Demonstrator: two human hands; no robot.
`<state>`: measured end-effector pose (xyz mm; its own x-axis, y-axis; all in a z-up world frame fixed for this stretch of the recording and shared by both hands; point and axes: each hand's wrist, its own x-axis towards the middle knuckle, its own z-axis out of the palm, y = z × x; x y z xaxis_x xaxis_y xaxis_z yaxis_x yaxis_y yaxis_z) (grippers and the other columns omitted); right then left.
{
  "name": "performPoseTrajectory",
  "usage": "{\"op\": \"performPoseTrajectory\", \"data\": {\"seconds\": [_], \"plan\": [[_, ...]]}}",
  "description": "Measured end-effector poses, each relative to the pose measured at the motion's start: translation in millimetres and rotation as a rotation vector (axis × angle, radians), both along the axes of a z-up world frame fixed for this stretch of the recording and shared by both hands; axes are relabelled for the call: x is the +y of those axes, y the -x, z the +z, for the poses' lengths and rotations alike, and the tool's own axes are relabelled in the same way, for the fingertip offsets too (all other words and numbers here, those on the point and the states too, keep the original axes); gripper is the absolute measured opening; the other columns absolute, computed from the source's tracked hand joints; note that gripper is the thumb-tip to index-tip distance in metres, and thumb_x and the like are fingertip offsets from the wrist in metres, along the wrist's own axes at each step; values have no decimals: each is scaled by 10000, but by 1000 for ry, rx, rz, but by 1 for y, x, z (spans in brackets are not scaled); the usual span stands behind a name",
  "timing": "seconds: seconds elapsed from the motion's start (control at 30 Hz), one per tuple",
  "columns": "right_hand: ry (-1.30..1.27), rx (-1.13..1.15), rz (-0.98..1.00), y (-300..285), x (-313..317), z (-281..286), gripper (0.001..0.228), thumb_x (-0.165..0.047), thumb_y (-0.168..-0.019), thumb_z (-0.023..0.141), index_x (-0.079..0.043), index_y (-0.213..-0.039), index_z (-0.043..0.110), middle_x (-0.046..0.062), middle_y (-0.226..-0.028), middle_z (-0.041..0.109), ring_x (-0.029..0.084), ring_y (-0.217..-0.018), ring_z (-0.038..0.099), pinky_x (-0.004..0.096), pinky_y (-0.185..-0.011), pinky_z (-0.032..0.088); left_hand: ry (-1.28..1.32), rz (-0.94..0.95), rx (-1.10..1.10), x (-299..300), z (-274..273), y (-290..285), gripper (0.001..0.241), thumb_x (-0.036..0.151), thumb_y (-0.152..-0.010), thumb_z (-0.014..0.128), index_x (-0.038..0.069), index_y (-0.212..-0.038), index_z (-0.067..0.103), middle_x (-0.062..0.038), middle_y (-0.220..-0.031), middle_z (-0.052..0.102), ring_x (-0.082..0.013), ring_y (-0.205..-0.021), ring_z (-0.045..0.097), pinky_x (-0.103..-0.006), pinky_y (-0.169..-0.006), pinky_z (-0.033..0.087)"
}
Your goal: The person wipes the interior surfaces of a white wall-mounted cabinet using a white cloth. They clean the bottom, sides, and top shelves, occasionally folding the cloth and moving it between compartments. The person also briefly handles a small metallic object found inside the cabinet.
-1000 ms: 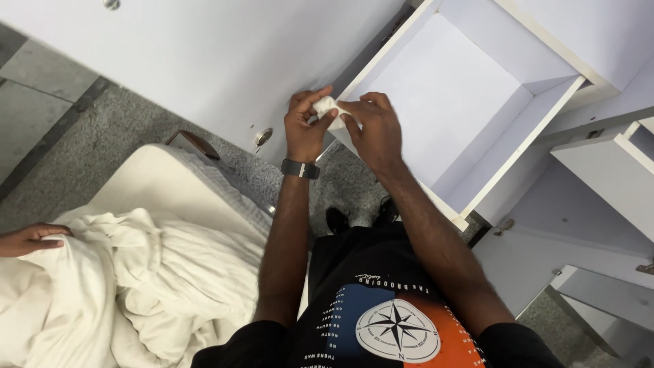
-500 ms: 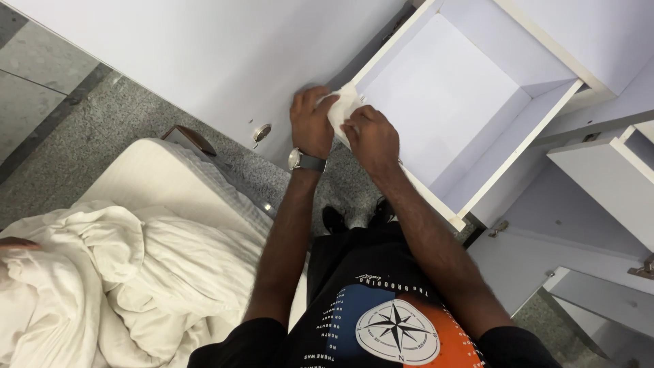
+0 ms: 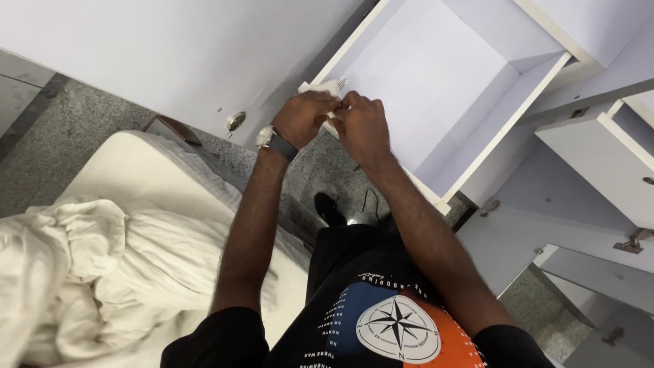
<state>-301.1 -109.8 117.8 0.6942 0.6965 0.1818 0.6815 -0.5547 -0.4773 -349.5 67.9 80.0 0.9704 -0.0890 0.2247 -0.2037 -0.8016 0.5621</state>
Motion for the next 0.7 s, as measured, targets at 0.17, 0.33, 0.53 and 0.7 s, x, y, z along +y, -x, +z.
{"op": "performPoseTrajectory", "data": {"seconds": [0.17, 0.33, 0.53, 0.7], "plan": [[22, 31, -5, 12, -43, 3, 167, -162, -852, 825, -67, -988, 807, 72, -987, 661, 235, -946, 630, 428, -868, 471, 15, -37, 29, -36, 0, 7, 353, -2, -890, 717, 118, -1220, 756, -113, -1232, 740, -269, -1204, 680, -401, -1030, 554], [-101, 52, 32, 25, -98, 8, 164, -115, -886, 788, -37, -1030, 783, 102, -1101, 684, 284, -989, 656, 427, -846, 543, 40, -40, 47, -88, 6, 21, 336, 23, -895, 727, 120, -1216, 756, -114, -1228, 740, -270, -1205, 676, -402, -1018, 556], [-112, 189, 37, 38, -160, -7, 211, -115, -912, 763, -14, -1097, 747, 103, -1043, 674, 254, -905, 680, 381, -815, 569, -42, -25, 35, -151, 6, 32, 298, 26, -876, 744, 129, -1154, 780, -77, -1219, 755, -252, -1196, 689, -403, -1022, 554], [-183, 155, 68, 52, -216, -12, 224, -101, -904, 758, -8, -1107, 736, 98, -1021, 673, 262, -928, 675, 397, -812, 565, -49, -39, 91, -204, 16, 47, 315, 33, -842, 768, 109, -1147, 786, -91, -1191, 755, -277, -1136, 703, -404, -971, 572]]}}
